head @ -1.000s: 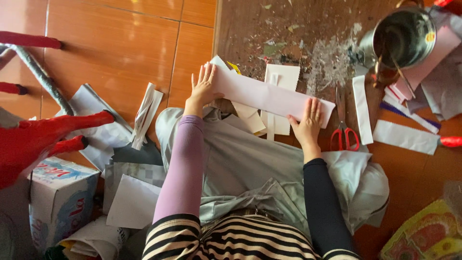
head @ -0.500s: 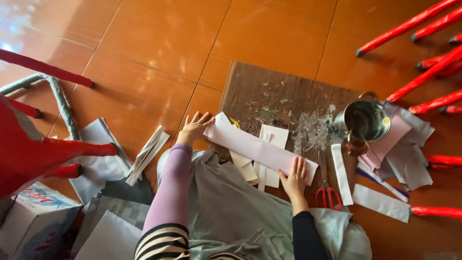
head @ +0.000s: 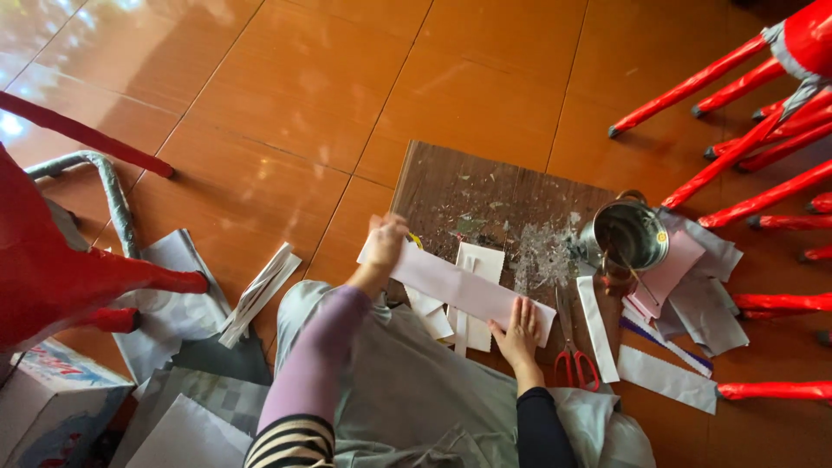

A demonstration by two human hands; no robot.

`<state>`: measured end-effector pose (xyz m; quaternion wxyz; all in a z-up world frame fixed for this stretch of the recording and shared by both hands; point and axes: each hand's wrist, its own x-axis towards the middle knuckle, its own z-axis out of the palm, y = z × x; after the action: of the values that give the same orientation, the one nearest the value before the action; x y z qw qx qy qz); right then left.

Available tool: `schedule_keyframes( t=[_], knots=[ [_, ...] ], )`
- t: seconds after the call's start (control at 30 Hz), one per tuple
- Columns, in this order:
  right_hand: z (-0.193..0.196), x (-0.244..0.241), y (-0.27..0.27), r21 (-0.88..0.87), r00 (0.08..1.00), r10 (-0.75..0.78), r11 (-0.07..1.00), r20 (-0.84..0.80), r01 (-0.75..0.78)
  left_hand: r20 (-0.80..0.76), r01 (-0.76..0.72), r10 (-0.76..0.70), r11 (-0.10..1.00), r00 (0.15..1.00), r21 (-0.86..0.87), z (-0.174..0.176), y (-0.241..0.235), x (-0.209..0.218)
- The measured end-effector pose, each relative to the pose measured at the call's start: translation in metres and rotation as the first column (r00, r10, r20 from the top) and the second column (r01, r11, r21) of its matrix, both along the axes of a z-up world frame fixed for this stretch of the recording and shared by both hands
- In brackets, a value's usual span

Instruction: Cutting and folding strips of paper using scissors while sitting on the floor.

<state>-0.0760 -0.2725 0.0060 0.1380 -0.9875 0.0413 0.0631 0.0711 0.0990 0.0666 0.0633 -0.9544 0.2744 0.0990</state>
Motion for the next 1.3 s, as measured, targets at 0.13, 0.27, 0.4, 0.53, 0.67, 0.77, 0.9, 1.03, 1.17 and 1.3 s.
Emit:
schedule_keyframes(
  t=[0.13, 0.27, 0.4, 0.53, 0.67, 0.77, 0.9, 1.03, 1.17, 1.3],
  knots=[
    [0.001, 0.003, -0.002, -0.010, 1.000, 0.011, 1.000, -0.021, -0.011, 0.027, 0.175, -0.174, 0.984, 0.984, -0.025, 0.014, -0.057, -0.022],
    [0.014, 0.007, 0.001, 0.008, 0.993, 0.014, 1.000, -0.120, -0.013, -0.230, 0.168, -0.186, 0.981, 0.955, -0.096, 0.009, -0.073, -0.021],
    [0.028, 0.009, 0.004, 0.022, 0.981, 0.003, 1.000, -0.192, 0.002, -0.075, 0.235, -0.249, 0.958, 0.965, -0.162, -0.058, -0.076, -0.015],
    [0.074, 0.012, 0.020, 0.008, 0.937, -0.068, 0.997, -0.343, 0.075, -0.024, 0.301, -0.308, 0.941, 0.951, -0.153, -0.019, -0.073, -0.031],
    [0.075, 0.015, 0.014, 0.015, 0.934, -0.051, 0.998, -0.353, 0.060, 0.070, 0.321, -0.315, 0.941, 0.947, -0.111, -0.005, -0.075, -0.045],
    [0.058, 0.019, 0.002, 0.008, 0.952, -0.023, 1.000, -0.307, 0.027, 0.165, 0.329, -0.299, 0.924, 0.940, -0.197, -0.011, -0.072, -0.050],
    [0.047, 0.026, -0.011, 0.135, 0.970, 0.057, 0.990, -0.235, -0.025, 0.386, 0.446, -0.352, 0.875, 0.853, -0.187, -0.037, -0.072, -0.049],
    [0.108, 0.019, -0.004, 0.292, 0.997, -0.002, 0.956, -0.071, 0.023, 0.238, 0.423, -0.370, 0.874, 0.898, -0.237, -0.005, -0.070, -0.032],
    [0.203, -0.019, 0.024, 0.193, 0.752, -0.086, 0.979, 0.654, -0.057, -0.024, 0.140, -0.191, 0.796, 0.981, -0.589, 0.080, -0.061, -0.025],
    [0.256, -0.033, 0.058, 0.411, 0.558, -0.337, 0.912, 0.758, -0.009, -0.116, -0.089, -0.001, 0.633, 0.993, -0.769, 0.209, -0.042, -0.036]
  ],
)
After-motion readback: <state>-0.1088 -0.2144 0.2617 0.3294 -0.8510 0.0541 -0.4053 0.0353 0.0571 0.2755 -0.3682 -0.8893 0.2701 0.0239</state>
